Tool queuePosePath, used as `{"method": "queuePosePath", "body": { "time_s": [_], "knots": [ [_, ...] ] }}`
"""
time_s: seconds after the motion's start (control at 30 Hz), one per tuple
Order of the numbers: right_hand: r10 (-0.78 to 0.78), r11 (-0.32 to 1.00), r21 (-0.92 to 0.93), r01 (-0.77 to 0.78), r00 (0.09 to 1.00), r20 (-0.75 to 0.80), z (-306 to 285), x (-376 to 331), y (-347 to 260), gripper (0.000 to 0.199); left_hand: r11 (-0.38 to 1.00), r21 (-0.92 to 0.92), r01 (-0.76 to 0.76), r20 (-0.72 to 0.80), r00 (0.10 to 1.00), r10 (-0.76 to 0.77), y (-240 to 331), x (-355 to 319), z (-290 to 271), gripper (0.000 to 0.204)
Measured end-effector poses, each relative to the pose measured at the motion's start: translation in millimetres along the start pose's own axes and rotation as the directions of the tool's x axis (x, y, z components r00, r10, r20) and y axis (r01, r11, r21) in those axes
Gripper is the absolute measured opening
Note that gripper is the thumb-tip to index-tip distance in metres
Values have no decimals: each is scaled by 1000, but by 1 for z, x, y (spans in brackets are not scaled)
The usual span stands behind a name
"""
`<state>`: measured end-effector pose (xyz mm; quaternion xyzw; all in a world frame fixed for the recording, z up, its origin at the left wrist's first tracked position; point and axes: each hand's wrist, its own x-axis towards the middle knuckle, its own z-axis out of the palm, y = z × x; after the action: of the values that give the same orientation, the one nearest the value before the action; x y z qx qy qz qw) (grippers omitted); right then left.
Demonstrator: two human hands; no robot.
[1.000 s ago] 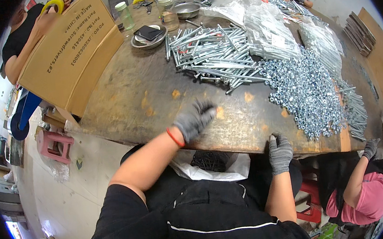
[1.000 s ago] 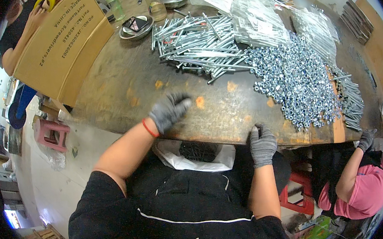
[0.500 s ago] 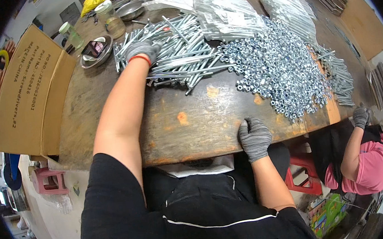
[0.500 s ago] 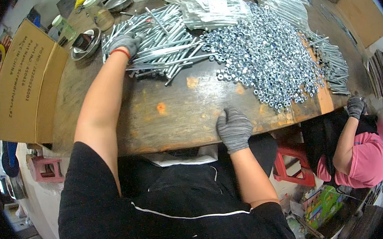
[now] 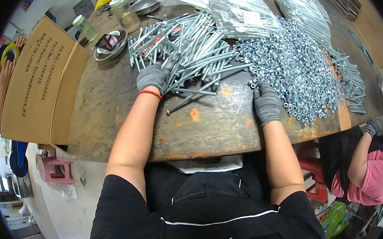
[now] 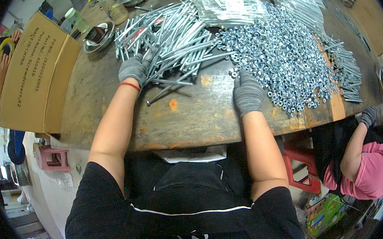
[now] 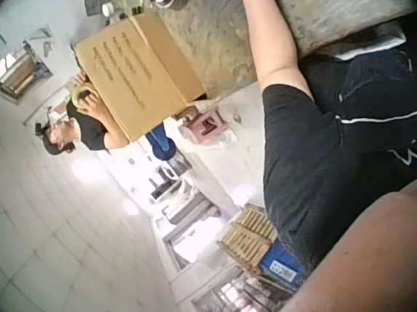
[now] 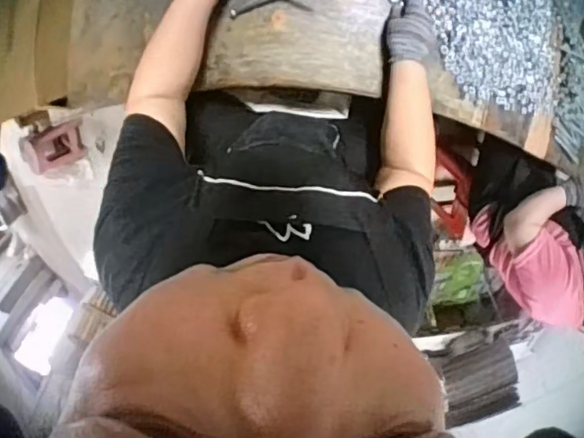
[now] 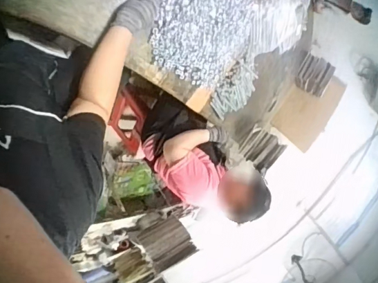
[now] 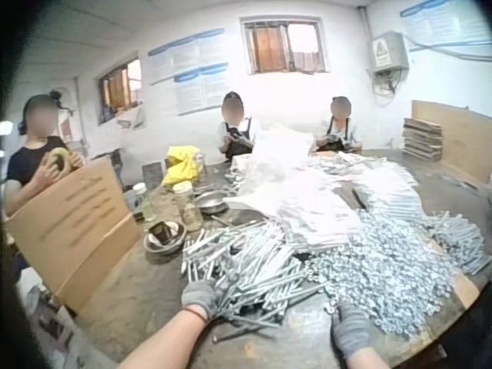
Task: The person repeatedly picks up bolts and nuts from a table and threads them together by hand. The assembled fasteners are placed into a white bag on the lap. Other workers are visible in the background handling boxes and materials.
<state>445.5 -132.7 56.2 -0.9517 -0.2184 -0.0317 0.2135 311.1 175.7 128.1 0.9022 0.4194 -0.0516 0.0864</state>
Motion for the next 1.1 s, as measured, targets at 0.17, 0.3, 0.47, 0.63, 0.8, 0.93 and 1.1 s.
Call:
{"method": "queuePosePath", "body": {
  "time_s": [0.17, 0.3, 0.47, 0.63, 0.8, 0.93, 1.1],
  "knots": [
    [-43, 990, 127, 56, 994, -99, -1, -13, 1, 27, 993, -118, 19, -70, 997, -27, -33, -21, 31, 56],
    [-63, 925, 368, 90, 994, -87, 0, -30, 1, 24, 980, -200, -2, -195, 980, -38, -53, -39, 49, 48],
    [-116, 899, 414, 141, 990, -84, 6, -63, 3, 25, 985, -171, 14, -98, 995, -31, -64, -76, 42, 41],
    [-73, 833, 542, 107, 994, -84, 10, -63, 6, 23, 925, -369, -92, -255, 967, -6, -94, -103, 65, 33],
    [-37, 674, 735, 71, 997, -62, 11, -67, 9, 25, 453, -808, -377, -507, 837, -207, -116, -129, 99, 41],
    [-82, 600, 787, 146, 989, -121, -1, -99, -3, 17, -163, -928, -335, -287, 921, -262, -98, -183, 69, 44],
    [-3, 261, 938, -229, 971, 239, -34, -153, -42, 16, -234, -970, -65, -72, 997, 22, -82, -241, 61, 41]
  ]
}}
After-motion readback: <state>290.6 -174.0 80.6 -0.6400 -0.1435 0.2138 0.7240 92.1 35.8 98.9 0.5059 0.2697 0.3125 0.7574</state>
